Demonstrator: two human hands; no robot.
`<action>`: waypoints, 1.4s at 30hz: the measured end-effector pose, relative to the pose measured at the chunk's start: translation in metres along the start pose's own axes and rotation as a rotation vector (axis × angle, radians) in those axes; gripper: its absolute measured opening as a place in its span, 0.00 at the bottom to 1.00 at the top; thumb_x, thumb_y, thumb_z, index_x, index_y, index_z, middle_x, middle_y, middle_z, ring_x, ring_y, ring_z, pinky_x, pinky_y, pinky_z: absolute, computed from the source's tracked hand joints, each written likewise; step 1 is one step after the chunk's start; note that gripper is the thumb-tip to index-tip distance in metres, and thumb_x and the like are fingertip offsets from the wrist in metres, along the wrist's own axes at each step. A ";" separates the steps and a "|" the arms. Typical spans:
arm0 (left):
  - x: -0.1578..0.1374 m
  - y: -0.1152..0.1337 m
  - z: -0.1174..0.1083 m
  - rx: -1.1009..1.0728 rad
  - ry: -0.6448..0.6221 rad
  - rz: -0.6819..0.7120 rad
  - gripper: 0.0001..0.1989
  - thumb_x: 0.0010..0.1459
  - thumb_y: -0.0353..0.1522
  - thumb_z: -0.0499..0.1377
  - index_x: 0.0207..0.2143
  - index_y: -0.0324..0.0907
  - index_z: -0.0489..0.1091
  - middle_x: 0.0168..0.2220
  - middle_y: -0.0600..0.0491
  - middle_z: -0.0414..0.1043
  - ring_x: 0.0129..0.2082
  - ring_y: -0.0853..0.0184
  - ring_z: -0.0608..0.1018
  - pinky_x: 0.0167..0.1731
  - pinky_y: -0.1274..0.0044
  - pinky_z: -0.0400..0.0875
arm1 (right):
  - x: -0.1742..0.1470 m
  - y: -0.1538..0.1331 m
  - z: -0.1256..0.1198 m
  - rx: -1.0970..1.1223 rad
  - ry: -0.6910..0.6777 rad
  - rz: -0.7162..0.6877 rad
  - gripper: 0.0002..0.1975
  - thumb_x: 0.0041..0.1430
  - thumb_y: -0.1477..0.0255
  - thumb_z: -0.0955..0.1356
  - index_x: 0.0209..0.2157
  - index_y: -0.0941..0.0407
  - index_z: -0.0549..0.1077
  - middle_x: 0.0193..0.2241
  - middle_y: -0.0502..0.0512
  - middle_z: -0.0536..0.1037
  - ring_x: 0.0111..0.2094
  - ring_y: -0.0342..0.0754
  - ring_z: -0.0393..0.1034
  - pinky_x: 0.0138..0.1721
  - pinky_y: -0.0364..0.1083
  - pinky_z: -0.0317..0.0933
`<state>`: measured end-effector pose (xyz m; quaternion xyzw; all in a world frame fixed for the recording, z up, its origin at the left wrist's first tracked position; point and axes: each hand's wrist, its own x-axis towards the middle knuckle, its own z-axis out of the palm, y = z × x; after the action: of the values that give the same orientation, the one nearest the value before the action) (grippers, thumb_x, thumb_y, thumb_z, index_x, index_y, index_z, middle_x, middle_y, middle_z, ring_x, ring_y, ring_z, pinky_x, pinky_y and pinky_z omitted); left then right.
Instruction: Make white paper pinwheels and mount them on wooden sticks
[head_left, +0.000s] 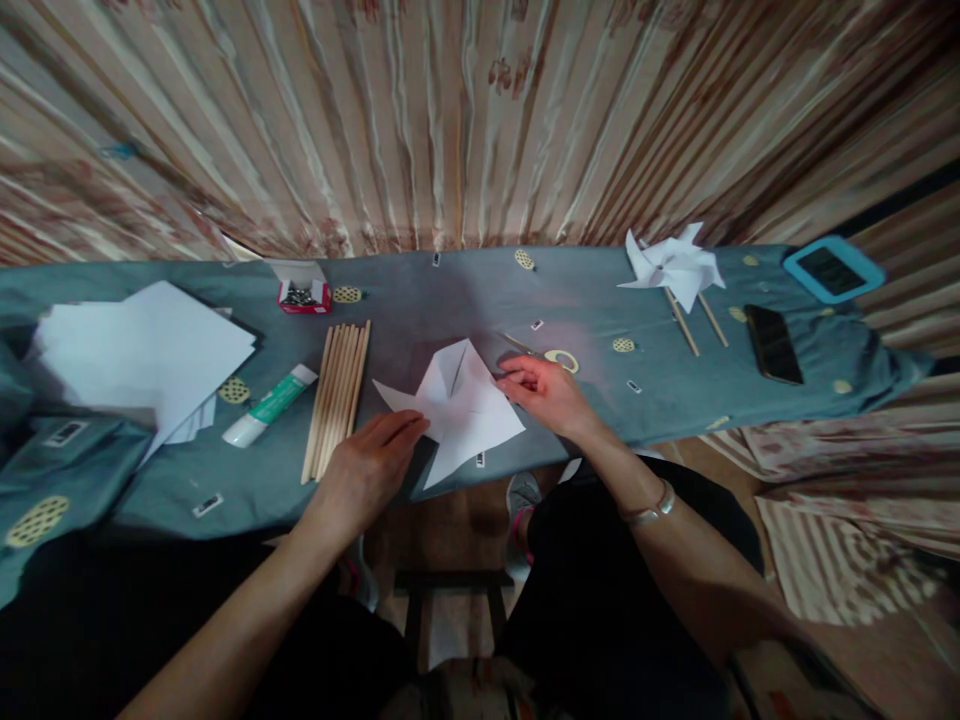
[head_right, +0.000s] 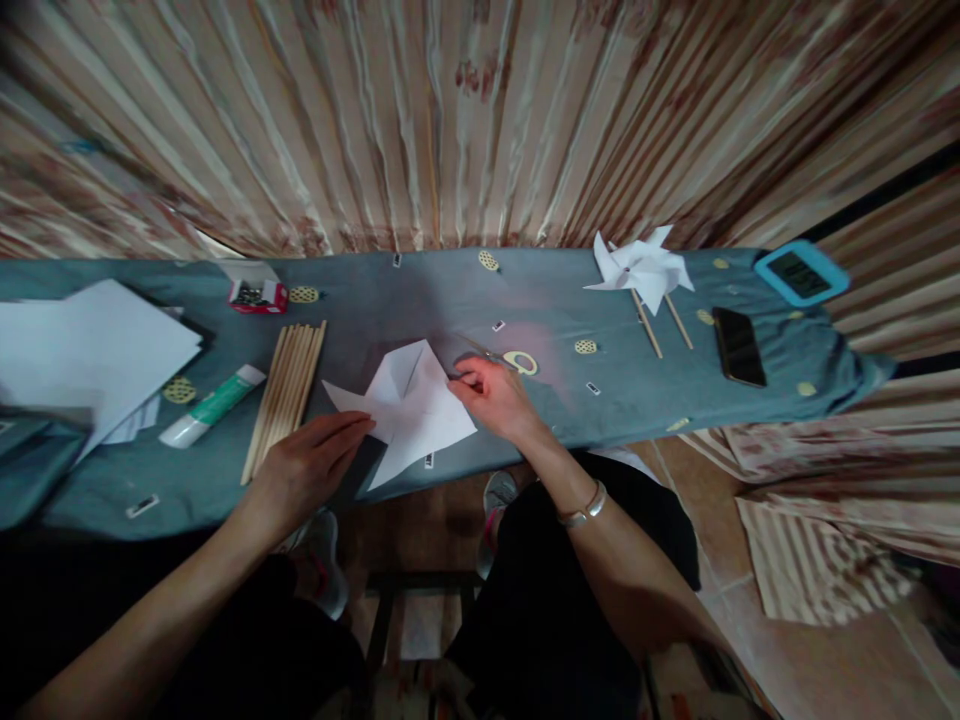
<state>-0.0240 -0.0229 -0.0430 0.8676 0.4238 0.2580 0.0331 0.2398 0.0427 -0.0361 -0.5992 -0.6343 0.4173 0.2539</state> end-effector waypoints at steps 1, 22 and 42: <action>0.001 0.000 0.000 -0.010 0.000 0.000 0.12 0.63 0.25 0.52 0.46 0.35 0.72 0.44 0.43 0.77 0.41 0.62 0.80 0.41 0.71 0.78 | 0.000 0.003 -0.001 0.017 -0.001 0.005 0.16 0.53 0.65 0.69 0.42 0.57 0.74 0.30 0.54 0.81 0.30 0.46 0.75 0.35 0.48 0.69; 0.007 0.006 -0.002 0.035 0.007 0.050 0.15 0.60 0.35 0.60 0.49 0.41 0.67 0.48 0.44 0.72 0.49 0.52 0.72 0.46 0.61 0.72 | -0.024 -0.015 0.011 -0.202 0.011 -0.045 0.15 0.58 0.72 0.66 0.47 0.57 0.73 0.29 0.51 0.81 0.28 0.44 0.73 0.33 0.44 0.64; 0.005 0.008 0.017 0.031 -0.086 0.161 0.12 0.65 0.28 0.49 0.41 0.41 0.73 0.39 0.47 0.77 0.41 0.58 0.77 0.44 0.67 0.74 | -0.028 -0.052 0.014 -0.413 0.005 -0.131 0.15 0.65 0.67 0.63 0.50 0.56 0.73 0.37 0.55 0.82 0.39 0.50 0.77 0.42 0.46 0.64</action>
<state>-0.0077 -0.0219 -0.0535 0.9095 0.3549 0.2160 0.0169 0.2045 0.0157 0.0052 -0.5972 -0.7432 0.2594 0.1539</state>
